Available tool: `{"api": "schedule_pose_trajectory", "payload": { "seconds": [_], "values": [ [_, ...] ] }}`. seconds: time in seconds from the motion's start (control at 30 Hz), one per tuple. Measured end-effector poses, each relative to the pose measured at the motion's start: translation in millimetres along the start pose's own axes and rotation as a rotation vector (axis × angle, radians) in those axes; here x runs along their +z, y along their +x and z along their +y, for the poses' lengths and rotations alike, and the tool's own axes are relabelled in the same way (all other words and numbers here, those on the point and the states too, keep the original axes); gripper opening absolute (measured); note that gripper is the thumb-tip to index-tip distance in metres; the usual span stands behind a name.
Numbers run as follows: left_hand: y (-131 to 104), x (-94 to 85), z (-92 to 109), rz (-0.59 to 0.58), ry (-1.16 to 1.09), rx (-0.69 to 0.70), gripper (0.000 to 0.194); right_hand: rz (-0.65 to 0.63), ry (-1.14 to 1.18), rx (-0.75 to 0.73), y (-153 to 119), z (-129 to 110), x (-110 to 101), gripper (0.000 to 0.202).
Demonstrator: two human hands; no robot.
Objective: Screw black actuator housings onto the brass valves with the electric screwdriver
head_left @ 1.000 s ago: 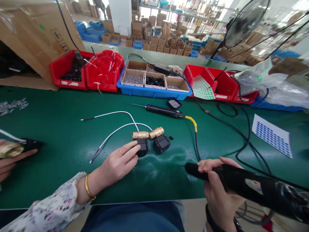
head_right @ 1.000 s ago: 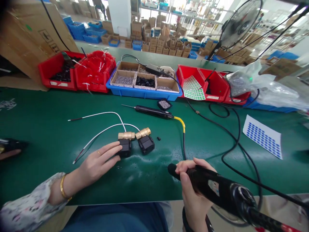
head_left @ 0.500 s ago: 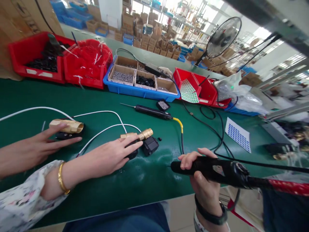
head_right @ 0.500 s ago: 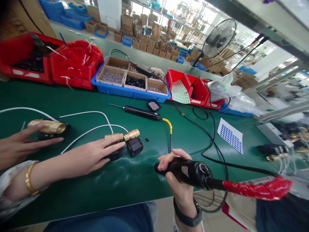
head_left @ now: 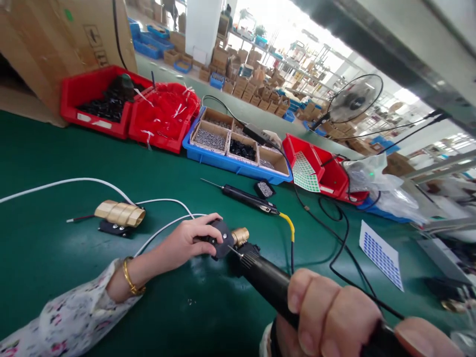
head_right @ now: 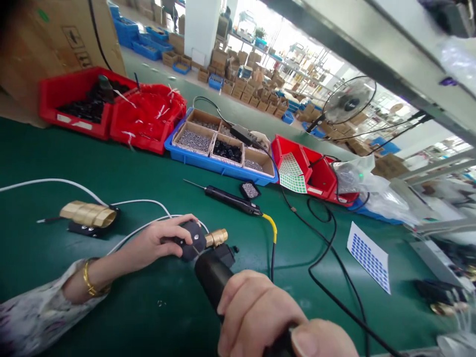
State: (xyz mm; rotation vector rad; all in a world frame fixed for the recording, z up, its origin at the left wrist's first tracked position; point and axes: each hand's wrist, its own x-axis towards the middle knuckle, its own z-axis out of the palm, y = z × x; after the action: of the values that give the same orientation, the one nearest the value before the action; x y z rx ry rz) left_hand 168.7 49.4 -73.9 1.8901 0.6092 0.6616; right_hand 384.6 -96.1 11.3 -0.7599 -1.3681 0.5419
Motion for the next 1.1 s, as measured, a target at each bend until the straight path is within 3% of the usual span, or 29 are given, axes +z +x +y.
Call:
{"api": "schedule_pose_trajectory", "payload": {
  "seconds": [0.13, 0.33, 0.43, 0.53, 0.63, 0.77, 0.93, 1.1],
  "values": [
    [-1, 1.4, -5, 0.009, -0.069, 0.010, 0.012, -0.123, -0.051, 0.083, -7, 16, 0, 0.013],
    [0, 0.2, -2, 0.035, -0.075, 0.011, 0.008, -0.068, 0.015, 0.013, -4, 34, 36, 0.026],
    [1, -0.1, -1, 0.044, -0.069, 0.009, 0.007, -0.169, 0.057, 0.071, 10, 27, 35, 0.016],
    [1, -0.2, -1, 0.038, -0.067, 0.014, 0.008, -0.266, 0.098, 0.196, 27, 13, 34, 0.021],
    [1, 0.2, 0, 0.033, -0.056, 0.023, 0.009, -0.174, 0.173, 0.236, 39, 4, 46, 0.030],
    [1, 0.0, 2, 0.022, -0.033, 0.054, 0.009, -0.079, 0.117, 0.135, 36, 12, 61, 0.013],
    [2, -1.1, 3, 0.026, -0.026, 0.044, 0.007, 0.016, 0.123, 0.002, 13, 29, 53, 0.010],
    [2, -0.2, 0, 0.026, -0.058, 0.031, 0.007, 0.072, -0.059, 0.051, 6, 26, 45, 0.017]
  ]
}}
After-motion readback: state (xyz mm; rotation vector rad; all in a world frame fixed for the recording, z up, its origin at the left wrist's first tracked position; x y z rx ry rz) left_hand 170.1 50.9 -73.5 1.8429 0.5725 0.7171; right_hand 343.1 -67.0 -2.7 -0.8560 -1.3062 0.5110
